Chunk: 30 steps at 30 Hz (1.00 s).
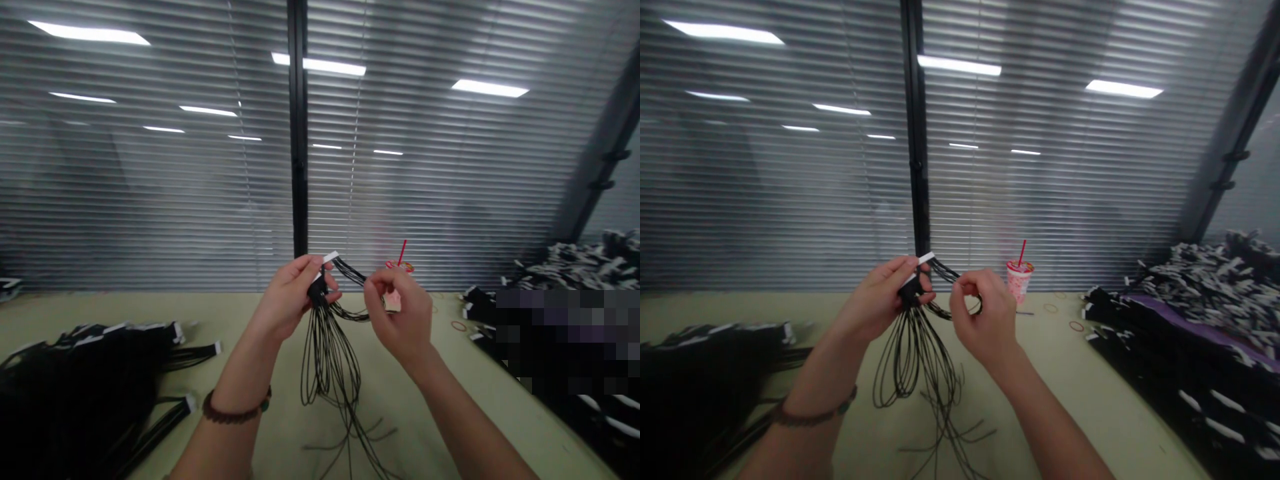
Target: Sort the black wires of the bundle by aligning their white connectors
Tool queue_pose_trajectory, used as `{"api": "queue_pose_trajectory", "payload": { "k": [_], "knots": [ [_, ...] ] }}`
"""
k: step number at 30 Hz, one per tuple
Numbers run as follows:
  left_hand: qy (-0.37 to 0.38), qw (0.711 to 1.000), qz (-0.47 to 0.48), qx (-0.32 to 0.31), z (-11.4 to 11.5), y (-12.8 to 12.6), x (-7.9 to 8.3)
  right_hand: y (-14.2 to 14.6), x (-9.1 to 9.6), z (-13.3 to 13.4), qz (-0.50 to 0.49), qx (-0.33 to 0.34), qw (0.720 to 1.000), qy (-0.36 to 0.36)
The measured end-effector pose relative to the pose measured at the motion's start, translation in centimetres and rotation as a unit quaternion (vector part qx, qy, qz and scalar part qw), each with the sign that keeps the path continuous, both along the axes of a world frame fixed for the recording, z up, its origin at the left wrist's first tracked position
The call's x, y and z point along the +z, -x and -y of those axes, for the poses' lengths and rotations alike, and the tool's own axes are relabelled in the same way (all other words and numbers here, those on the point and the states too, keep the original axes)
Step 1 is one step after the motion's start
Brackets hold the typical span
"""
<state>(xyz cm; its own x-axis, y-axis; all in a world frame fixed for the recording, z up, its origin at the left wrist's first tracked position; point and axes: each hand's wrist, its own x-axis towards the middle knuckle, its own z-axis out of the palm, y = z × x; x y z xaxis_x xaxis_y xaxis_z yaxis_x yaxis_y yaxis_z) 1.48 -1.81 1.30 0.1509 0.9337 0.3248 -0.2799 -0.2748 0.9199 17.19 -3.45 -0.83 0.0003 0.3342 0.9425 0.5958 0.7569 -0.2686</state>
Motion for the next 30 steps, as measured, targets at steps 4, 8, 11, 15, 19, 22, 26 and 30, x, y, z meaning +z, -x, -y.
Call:
{"api": "queue_pose_trajectory", "payload": {
  "k": [4, 8, 11, 15, 19, 22, 26, 30],
  "knots": [
    [-0.001, 1.000, 0.000, -0.012, 0.0, -0.4, -0.1, 0.6, -0.1, 0.8, 0.135, 0.053, 0.980, 0.137],
    [-0.002, 0.999, 0.006, -0.032, -0.1, -0.3, -0.1, 1.1, -0.7, 0.1, 0.172, 0.094, 0.962, 0.191],
    [-0.001, 0.999, 0.010, -0.034, -0.1, -0.2, 0.0, 1.3, -0.8, 0.0, 0.140, 0.110, 0.967, 0.184],
    [0.003, 1.000, 0.012, -0.029, 0.0, -0.3, 0.1, 1.4, -0.7, 0.4, 0.128, 0.100, 0.971, 0.176],
    [-0.004, 1.000, 0.012, -0.027, 0.1, -0.4, 0.1, 1.4, -0.8, 0.6, 0.154, 0.073, 0.974, 0.149],
    [-0.007, 0.999, 0.015, -0.028, 0.1, -0.4, 0.0, 1.4, -0.8, 0.7, 0.180, 0.049, 0.974, 0.131],
    [-0.003, 0.999, 0.017, -0.032, 0.0, -0.5, 0.0, 1.2, -0.7, 0.7, 0.216, 0.022, 0.969, 0.118],
    [-0.008, 1.000, 0.014, -0.023, -0.2, -0.6, 0.0, 1.0, -0.6, 0.6, 0.258, -0.021, 0.960, 0.104]
  ]
}}
